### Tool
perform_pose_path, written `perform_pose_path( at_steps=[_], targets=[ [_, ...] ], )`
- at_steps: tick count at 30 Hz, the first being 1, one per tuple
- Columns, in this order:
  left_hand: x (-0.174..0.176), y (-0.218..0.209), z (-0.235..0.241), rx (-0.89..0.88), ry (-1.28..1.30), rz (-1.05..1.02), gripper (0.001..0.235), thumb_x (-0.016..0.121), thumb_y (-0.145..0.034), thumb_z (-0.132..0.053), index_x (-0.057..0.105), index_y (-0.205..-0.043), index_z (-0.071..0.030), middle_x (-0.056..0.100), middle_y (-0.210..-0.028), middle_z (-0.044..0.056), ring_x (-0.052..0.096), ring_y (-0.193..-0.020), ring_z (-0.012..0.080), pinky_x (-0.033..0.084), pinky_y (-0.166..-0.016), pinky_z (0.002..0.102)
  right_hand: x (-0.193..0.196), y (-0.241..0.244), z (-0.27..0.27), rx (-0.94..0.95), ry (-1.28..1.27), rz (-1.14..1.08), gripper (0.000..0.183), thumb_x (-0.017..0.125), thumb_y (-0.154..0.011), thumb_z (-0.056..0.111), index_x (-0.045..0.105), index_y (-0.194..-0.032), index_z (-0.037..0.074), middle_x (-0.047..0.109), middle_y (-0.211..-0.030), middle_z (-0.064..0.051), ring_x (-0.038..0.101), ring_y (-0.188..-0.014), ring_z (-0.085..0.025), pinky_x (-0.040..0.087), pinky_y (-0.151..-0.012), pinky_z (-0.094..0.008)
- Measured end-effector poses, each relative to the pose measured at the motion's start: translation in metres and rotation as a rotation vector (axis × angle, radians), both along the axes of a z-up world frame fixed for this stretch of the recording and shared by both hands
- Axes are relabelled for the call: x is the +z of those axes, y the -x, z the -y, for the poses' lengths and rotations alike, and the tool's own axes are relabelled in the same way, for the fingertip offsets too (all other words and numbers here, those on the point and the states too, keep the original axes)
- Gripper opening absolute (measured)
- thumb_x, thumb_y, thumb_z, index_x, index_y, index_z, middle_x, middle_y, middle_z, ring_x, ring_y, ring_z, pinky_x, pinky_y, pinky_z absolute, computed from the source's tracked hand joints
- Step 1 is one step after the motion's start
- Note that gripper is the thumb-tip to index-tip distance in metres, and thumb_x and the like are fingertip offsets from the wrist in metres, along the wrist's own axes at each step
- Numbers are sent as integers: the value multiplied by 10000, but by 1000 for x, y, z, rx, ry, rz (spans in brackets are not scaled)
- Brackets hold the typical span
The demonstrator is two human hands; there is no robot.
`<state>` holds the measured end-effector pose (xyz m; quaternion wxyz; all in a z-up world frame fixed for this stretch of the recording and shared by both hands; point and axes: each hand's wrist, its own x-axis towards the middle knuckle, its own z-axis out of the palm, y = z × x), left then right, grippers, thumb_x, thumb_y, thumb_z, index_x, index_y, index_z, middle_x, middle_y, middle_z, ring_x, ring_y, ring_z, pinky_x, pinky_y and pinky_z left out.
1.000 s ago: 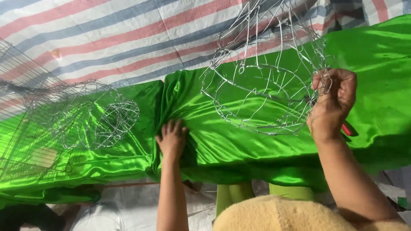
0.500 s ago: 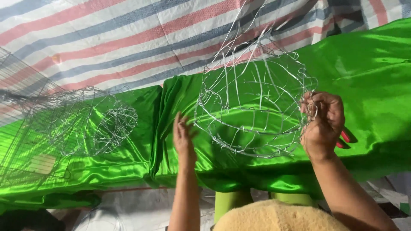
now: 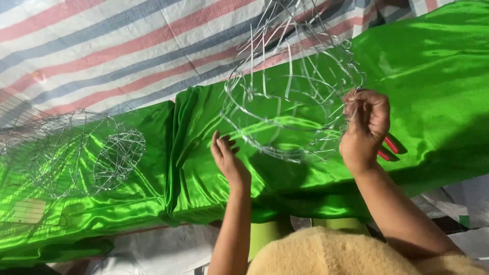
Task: Manually adjusting and shaping a wire mesh structure, using pliers for precision.
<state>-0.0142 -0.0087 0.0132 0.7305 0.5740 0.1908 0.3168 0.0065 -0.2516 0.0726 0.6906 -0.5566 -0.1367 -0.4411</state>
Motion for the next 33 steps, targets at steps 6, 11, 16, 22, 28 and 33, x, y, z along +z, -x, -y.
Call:
perform_pose_path(
  at_steps=[6, 11, 16, 22, 28, 33],
  targets=[
    [-29, 30, 33, -98, -1009, 593, 531, 867, -755, -164, 666, -1240, -83, 594, -1201, 176, 548, -1120, 383, 467, -1004, 524, 20, 23, -38, -53, 228, -49, 22, 542, -1100, -3, 532, -1114, 11, 569, -1088, -135, 516, -928, -199, 441, -861, -331],
    [-43, 23, 41, -288, -563, 431, 1095, 909, -744, -417, 294, -1554, -12, 481, -1423, 217, 460, -1319, 335, 388, -1117, 500, 3, 55, -70, 32, 346, -69, 175, 548, -1020, -36, 582, -1191, -42, 582, -1125, -184, 573, -990, -304, 461, -930, -414],
    [-60, 4, 22, -150, -131, 298, 414, 740, -870, -67, 529, -1226, -64, 547, -1134, 102, 555, -1050, 232, 432, -1002, 432, -4, 65, -75, 143, 593, -47, 485, 624, -942, -23, 542, -1419, -47, 592, -1302, -257, 634, -1107, -436, 515, -978, -514],
    [-42, 2, -11, -107, -92, 193, 260, 514, -1105, -277, 545, -911, -106, 530, -851, 10, 500, -832, 106, 413, -842, 302, 2, 51, -14, -43, 749, -6, 203, 777, -809, -3, 812, -961, 126, 795, -927, -122, 764, -787, -284, 611, -733, -373],
    [-10, 21, -6, -53, -213, 189, 347, 405, -1122, -314, 588, -1286, -70, 592, -1207, 172, 508, -1175, 255, 356, -1112, 465, 1, -50, 23, 141, 298, -268, 565, 451, -1153, 466, 470, -1519, 36, 556, -1426, -270, 517, -1305, -421, 397, -1084, -553],
    [3, 10, -10, -27, -491, 230, 582, 305, -1088, -509, 435, -1557, -190, 357, -1585, 163, 305, -1487, 376, 216, -1202, 586, -17, -87, 22, 748, 121, -725, 1050, 304, -856, 884, 211, -1646, 199, 128, -1689, -259, 200, -1500, -528, 194, -1211, -624]
  ],
)
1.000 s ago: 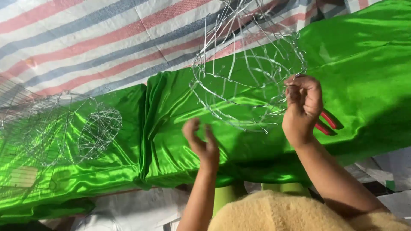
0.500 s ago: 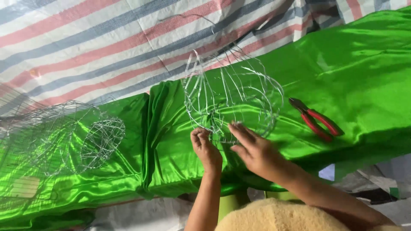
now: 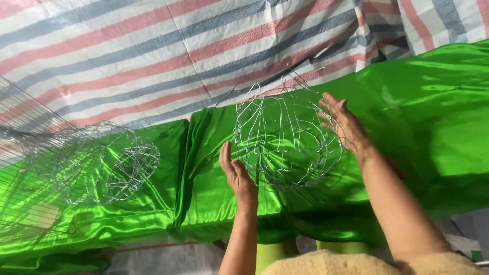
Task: Manually adjusting and shaping a wire mesh structure, using pliers for precision.
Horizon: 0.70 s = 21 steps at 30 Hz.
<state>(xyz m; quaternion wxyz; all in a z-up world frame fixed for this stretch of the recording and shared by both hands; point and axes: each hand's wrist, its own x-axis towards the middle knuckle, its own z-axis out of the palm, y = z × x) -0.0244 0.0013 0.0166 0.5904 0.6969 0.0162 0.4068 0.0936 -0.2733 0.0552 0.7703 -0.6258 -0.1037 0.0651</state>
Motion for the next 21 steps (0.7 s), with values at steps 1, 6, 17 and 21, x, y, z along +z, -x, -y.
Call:
perform_pose_path(
  at_steps=[1, 6, 17, 21],
  targets=[
    [4, -1, 5, 0, -7, 2, 582, 305, -1088, -509, 435, -1557, -190, 357, -1585, 163, 305, -1487, 376, 216, -1202, 586, -7, -1, 0, 0, -7, 2, 1050, 304, -856, 884, 211, -1646, 199, 128, -1689, -259, 200, -1500, -528, 194, -1211, -624],
    [23, -2, 26, -68, -54, 21, 587, 323, -1073, -437, 370, -1593, -171, 294, -1610, 201, 429, -1405, 460, 355, -1114, 633, -23, 6, 4, -78, -93, -2, 919, 275, -948, 793, 504, -1494, 90, 429, -1570, -253, 555, -1233, -419, 401, -1031, -497],
    [59, -29, 13, -172, -114, -4, 769, 187, -1034, -650, 402, -1572, -143, 312, -1579, 272, 460, -1352, 497, 428, -1074, 615, 4, 47, -13, -486, 19, 9, 648, 323, -1131, 621, 612, -897, 90, 493, -742, -71, 444, -651, -160, 339, -567, -286],
    [79, -52, -15, -308, -162, -104, 655, 209, -1093, -552, 450, -1556, -156, 461, -1545, 222, 550, -1261, 524, 386, -1059, 676, -3, 77, -38, -509, -262, -1, 474, 416, -1125, 483, 650, -884, 149, 476, -665, -14, 386, -513, -67, 281, -484, -177]
  ],
)
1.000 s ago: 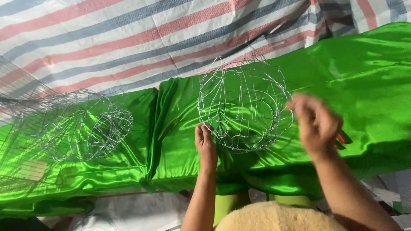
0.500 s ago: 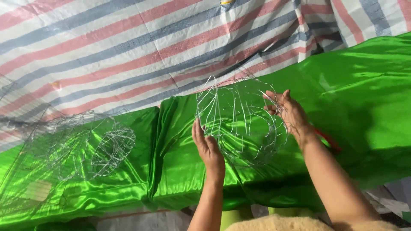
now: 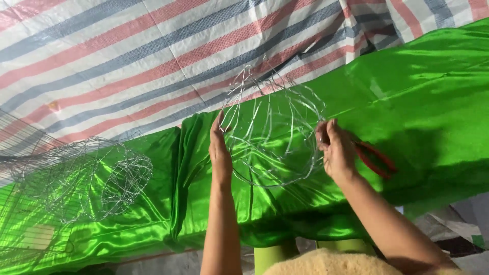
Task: Manually adjusting and shaping a wire mesh structure, using pliers for precision.
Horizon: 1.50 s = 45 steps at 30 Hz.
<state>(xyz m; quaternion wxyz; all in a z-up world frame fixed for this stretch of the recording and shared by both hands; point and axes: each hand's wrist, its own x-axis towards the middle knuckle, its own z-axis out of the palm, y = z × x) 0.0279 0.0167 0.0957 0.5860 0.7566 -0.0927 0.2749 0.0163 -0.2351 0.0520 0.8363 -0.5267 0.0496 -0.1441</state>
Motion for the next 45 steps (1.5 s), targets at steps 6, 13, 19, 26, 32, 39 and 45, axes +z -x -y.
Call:
perform_pose_path(
  at_steps=[6, 13, 19, 26, 32, 39, 45],
  targets=[
    [-28, 0, 6, 462, -209, 544, 458, 467, -1069, -257, 522, -1457, -23, 552, -1434, 185, 501, -1357, 385, 349, -1187, 516, -49, -2, -15, 132, -114, 202, 602, 329, -1096, 591, 675, -1118, 99, 618, -874, -41, 527, -817, -109, 405, -781, -252],
    [-85, 57, 82, 248, -535, 609, 473, 864, -760, -308, 701, -1164, -125, 661, -1079, 110, 652, -967, 352, 517, -889, 494, -10, 28, -7, 631, -29, 182, 941, 323, -949, 733, 237, -1618, 78, 418, -1483, -296, 338, -1389, -455, 26, -1201, -599],
    [-118, 49, 70, 379, -554, 608, 436, 858, -782, -264, 701, -1160, -116, 539, -1137, 110, 563, -999, 318, 511, -896, 460, -59, 28, 14, 434, 306, 326, 585, 468, -1029, 291, 356, -1541, 30, 349, -1588, -284, 552, -1256, -506, 311, -1109, -699],
    [-52, 76, 95, 190, -670, 683, 125, 680, -886, -101, 674, -1011, -97, 607, -930, 104, 635, -819, 317, 526, -748, 419, -92, 34, 8, 83, 289, 9, 235, 741, -911, 61, 525, -1003, 50, 609, -997, -119, 691, -980, -277, 514, -968, -422],
    [-50, 80, 96, 292, -869, 405, 246, 636, -953, -213, 663, -1134, -49, 645, -1028, 147, 646, -790, 322, 502, -660, 410, -84, 50, -18, 285, 465, -88, 335, 811, -822, 124, 698, -1128, 46, 722, -1154, -145, 711, -1070, -304, 565, -928, -442],
    [25, 92, 111, -57, -1032, -595, 709, 686, -927, -259, 393, -1490, 58, 396, -1546, 269, 723, -829, 515, 580, -705, 624, -107, 27, -30, 464, 775, 189, 276, 597, -1022, 191, 705, -1269, 133, 738, -1223, -93, 708, -1117, -296, 548, -919, -514],
    [-48, 54, 91, -4, -1140, -616, 528, 730, -849, -305, 528, -1317, -167, 614, -1180, 56, 748, -808, 403, 611, -710, 532, -143, 13, -30, 324, 867, 513, 290, 751, -855, 9, 629, -1117, -19, 683, -946, -280, 681, -933, -534, 523, -819, -626]
  ],
)
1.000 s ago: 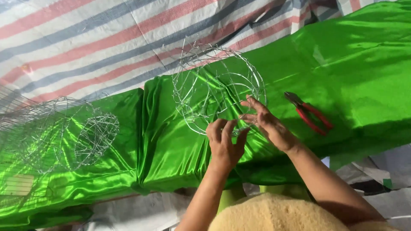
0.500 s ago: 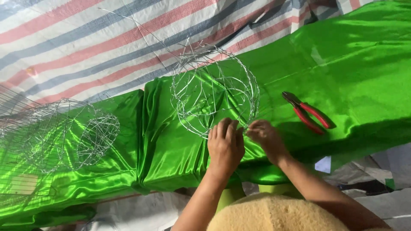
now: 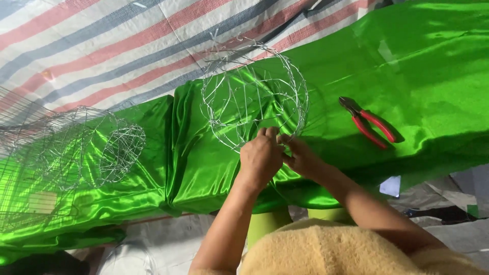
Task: Manually adjusting and shaping a wire mesh structure, using pliers for precision.
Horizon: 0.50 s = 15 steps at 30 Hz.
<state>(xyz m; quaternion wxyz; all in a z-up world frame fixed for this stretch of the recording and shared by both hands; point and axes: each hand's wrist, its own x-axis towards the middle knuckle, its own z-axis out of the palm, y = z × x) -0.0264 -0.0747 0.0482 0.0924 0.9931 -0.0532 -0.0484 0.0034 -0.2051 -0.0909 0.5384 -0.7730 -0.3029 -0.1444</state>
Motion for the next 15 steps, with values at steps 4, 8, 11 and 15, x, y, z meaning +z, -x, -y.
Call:
perform_pose_path(
  at_steps=[4, 8, 11, 15],
  targets=[
    [0, -2, -5, -9, 60, 18, 521, 781, -809, -339, 530, -1241, -191, 635, -1177, 67, 745, -870, 422, 599, -767, 560, 10, -2, 2, -50, 7, 75, 241, 771, -903, 186, 622, -1050, 66, 716, -904, -148, 720, -893, -417, 516, -872, -555],
    [15, -2, -10, -51, 123, 105, 503, 802, -806, -382, 550, -1209, -218, 686, -1133, 48, 749, -894, 399, 595, -780, 546, 18, 1, 5, -199, 219, 68, 366, 671, -952, 516, 575, -1038, 174, 694, -841, -19, 726, -849, -277, 463, -907, -485],
    [32, 1, -6, -45, 166, 114, 459, 789, -816, -398, 566, -1172, -211, 699, -1056, 62, 745, -885, 411, 591, -789, 555, 21, 1, 4, -264, 297, 104, 388, 712, -901, 528, 555, -1025, 196, 703, -855, 8, 731, -872, -248, 437, -930, -471],
    [33, 1, -2, 4, 178, 131, 340, 759, -834, -396, 588, -1085, -243, 697, -923, 39, 746, -851, 395, 593, -790, 532, 23, -1, 6, -336, 374, 124, 293, 761, -872, 375, 555, -969, 191, 706, -817, 13, 720, -811, -248, 416, -936, -487]
  ],
)
